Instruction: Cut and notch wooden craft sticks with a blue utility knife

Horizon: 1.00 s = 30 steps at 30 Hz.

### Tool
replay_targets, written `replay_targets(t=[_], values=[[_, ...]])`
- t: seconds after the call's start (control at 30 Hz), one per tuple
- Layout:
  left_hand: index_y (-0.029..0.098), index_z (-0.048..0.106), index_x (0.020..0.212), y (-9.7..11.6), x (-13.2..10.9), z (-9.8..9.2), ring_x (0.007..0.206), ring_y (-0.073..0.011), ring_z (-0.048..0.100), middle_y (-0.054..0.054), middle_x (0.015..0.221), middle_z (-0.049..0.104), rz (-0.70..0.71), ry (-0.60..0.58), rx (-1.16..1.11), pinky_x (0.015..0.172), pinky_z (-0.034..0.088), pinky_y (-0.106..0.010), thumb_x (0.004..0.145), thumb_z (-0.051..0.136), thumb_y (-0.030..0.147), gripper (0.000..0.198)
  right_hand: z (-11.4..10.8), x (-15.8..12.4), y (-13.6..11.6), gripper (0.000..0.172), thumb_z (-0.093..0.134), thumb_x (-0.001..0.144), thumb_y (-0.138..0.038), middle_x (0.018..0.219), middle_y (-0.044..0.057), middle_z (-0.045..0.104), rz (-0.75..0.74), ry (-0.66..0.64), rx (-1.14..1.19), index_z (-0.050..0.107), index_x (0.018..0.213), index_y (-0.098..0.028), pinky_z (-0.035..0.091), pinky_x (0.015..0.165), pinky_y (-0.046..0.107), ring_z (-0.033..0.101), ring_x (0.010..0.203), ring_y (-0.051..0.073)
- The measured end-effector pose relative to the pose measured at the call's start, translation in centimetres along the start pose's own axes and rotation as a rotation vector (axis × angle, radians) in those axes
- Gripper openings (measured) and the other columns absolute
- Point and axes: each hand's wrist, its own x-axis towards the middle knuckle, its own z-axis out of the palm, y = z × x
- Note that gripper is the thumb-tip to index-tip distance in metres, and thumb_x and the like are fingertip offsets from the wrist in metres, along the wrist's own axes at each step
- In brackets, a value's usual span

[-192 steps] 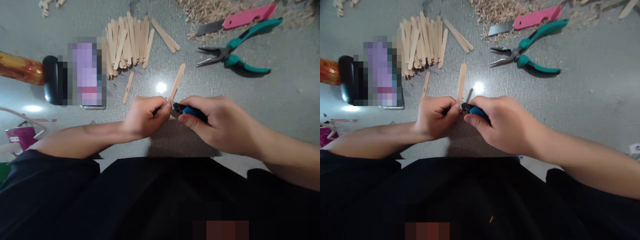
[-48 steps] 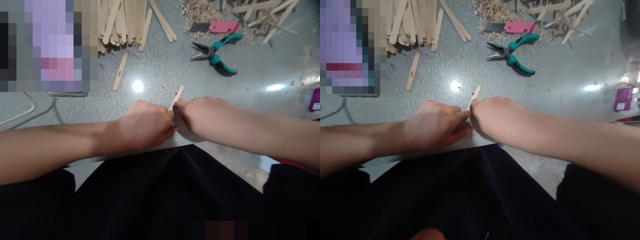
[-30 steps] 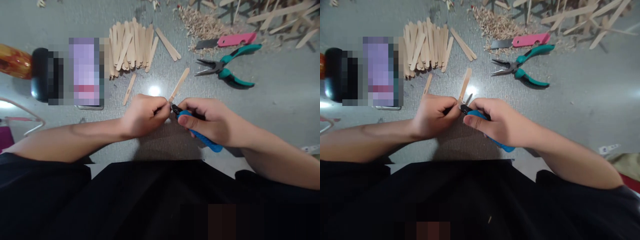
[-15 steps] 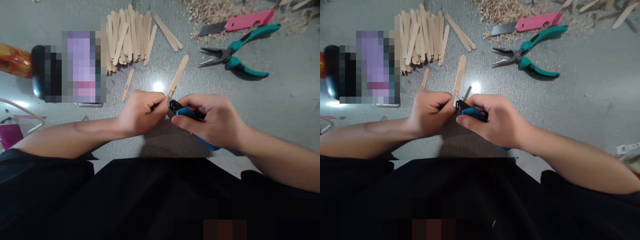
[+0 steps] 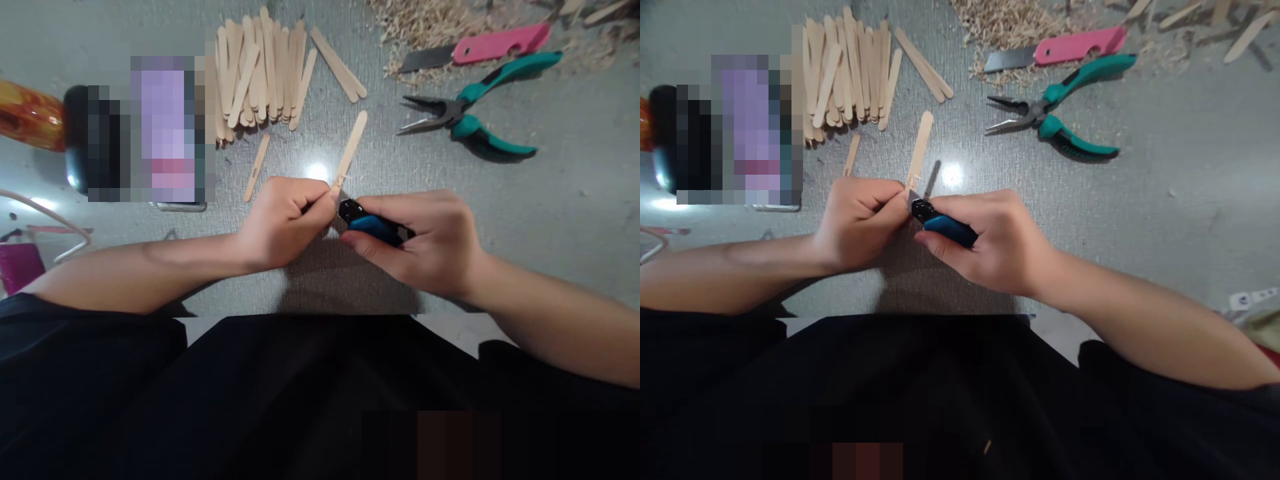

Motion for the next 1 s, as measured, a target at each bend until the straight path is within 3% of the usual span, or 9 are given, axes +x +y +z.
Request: replay_targets(t=[0.17,0.37,0.53,0.7,0.9,1.0], values=[[0.023,0.046,0.065,0.1,0.0,0.1,0.058,-0.0105,0.039,0.004,0.058,0.042,-0.042,-0.017,-0.004,0.059,0.036,-0.028,0.113,0.056,0.03,0.049,-0.4,-0.1,-0.3,0.012,0.081,0.111,-0.035,0.072,-0.004,0.061,0.036,0.028,0.041,0.083,0.102,-0.027,0.045,0.06,0.034,0.051,0.062,0.015],[0.023,0.046,0.066,-0.3,-0.1,0.1,0.061,-0.0101,0.038,0.004,0.06,0.042,-0.017,-0.021,0.058,0.057,0.032,-0.026,0.113,0.055,0.029,0.048,-0.8,0.3,-0.5,0.024,0.083,0.11,-0.04,0.065,-0.005,0.061,0.238,-0.144,0.302,0.075,0.091,-0.027,0.041,0.047,0.031,0.055,0.052,0.015],[0.024,0.039,0.067,-0.3,-0.1,0.2,0.06,-0.0096,0.031,0.006,0.061,0.033,0.022,-0.029,0.026,0.057,0.03,-0.026,0.11,0.057,0.025,0.046,-0.8,0.6,-0.3,0.027,0.091,0.106,-0.039,0.063,-0.007,0.061,0.28,-0.172,0.392,0.074,0.09,-0.027,0.042,0.042,0.03,0.06,0.048,0.014],[0.025,0.035,0.066,-0.1,-0.1,0.1,0.06,-0.0105,0.034,0.005,0.061,0.031,-0.039,-0.036,0.034,0.057,0.033,-0.026,0.109,0.055,0.028,0.047,-0.5,0.6,-0.2,0.029,0.093,0.105,-0.045,0.064,-0.006,0.059,0.232,-0.119,0.297,0.075,0.091,-0.028,0.04,0.046,0.031,0.055,0.051,0.014],[0.024,0.044,0.065,0.4,0.1,-0.1,0.058,-0.0101,0.036,0.002,0.059,0.041,-0.097,-0.05,0.03,0.056,0.029,-0.027,0.11,0.054,0.037,0.048,-1.1,0.3,0.2,0.041,0.091,0.107,-0.064,0.069,-0.004,0.064,0.198,0.12,0.153,0.073,0.094,-0.03,0.039,0.054,0.035,0.053,0.058,0.016],[0.024,0.042,0.064,0.4,0.2,-0.2,0.058,-0.01,0.035,0.003,0.058,0.04,-0.095,-0.05,0.014,0.056,0.03,-0.028,0.109,0.053,0.035,0.047,-1.3,0.2,0.5,0.043,0.085,0.111,-0.067,0.072,-0.003,0.063,0.2,0.099,0.102,0.069,0.094,-0.03,0.04,0.058,0.036,0.053,0.061,0.018]])
